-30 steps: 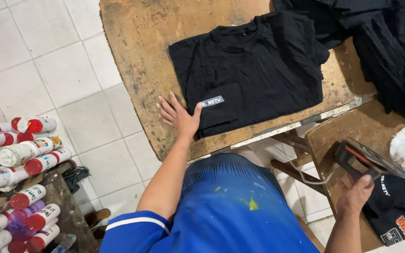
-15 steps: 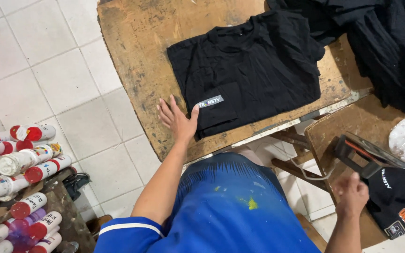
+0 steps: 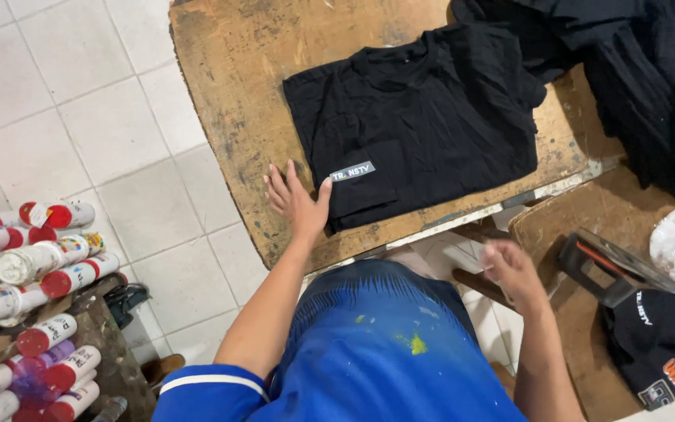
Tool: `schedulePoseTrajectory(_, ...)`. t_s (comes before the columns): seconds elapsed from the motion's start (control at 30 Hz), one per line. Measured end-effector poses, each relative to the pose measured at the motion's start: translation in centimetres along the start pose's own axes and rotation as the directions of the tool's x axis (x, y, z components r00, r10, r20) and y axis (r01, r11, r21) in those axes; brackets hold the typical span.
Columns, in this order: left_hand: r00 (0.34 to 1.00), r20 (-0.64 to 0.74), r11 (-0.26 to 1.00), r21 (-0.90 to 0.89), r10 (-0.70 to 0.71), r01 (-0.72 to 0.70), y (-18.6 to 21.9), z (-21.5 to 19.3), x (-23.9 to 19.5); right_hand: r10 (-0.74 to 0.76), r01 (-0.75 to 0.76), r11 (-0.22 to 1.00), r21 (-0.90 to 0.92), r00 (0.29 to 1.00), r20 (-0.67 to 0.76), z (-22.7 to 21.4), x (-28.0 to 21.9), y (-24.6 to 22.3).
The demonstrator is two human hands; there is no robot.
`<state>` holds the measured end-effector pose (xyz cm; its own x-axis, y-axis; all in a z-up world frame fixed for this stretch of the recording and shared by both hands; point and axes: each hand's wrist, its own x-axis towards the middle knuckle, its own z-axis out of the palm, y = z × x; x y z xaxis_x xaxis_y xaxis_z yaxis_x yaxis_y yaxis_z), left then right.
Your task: The person irons a black t-shirt on a wooden table, places a sticker on the sleeve, and irons it again. They then retrieve a cardboard sheet, place it on the table, and iron another black t-shirt before applying a sticker to its sleeve.
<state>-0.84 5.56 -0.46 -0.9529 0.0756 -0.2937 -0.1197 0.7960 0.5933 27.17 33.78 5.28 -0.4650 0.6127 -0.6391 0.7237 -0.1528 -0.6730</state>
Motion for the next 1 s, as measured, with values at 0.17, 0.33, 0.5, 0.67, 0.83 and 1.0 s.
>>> schedulePoseTrajectory(0.17,0.998,-0.058,0.999,0.036,-0.017,0.019,-1.2,0.9,-1.1,-0.377,0.376,0.926,-0.034,0.922,-0.085,-1.3,7.0,-6.6)
schedulePoseTrajectory(0.33,0.953,0.161,0.956,-0.108,-0.255,0.274,-2.9,5.2,0.2,-0.346,0.311,0.935,-0.173,0.907,-0.238,-3.7,20.1,-3.9)
schedulePoseTrajectory(0.5,0.940,0.217,0.951,-0.104,-0.262,0.290,-4.7,5.9,0.8,-0.267,0.245,0.935,-0.257,0.962,-0.056,-1.7,21.9,-5.8)
schedulePoseTrajectory(0.67,0.959,0.104,0.938,-0.205,-0.263,0.280,-6.3,2.0,-1.0,-0.214,0.225,0.938,-0.264,0.974,0.070,1.0,14.2,-10.8)
schedulePoseTrajectory(0.83,0.896,0.080,0.870,-0.218,-0.436,0.443,-8.1,-1.1,-3.1,0.029,0.028,0.975,-0.218,0.967,0.252,2.3,9.0,-10.1)
schedulePoseTrajectory(1.0,0.956,0.047,0.926,-0.240,-0.290,0.292,-9.0,-1.5,-4.1,0.054,-0.019,0.985,-0.172,0.978,0.200,1.9,10.3,-7.7)
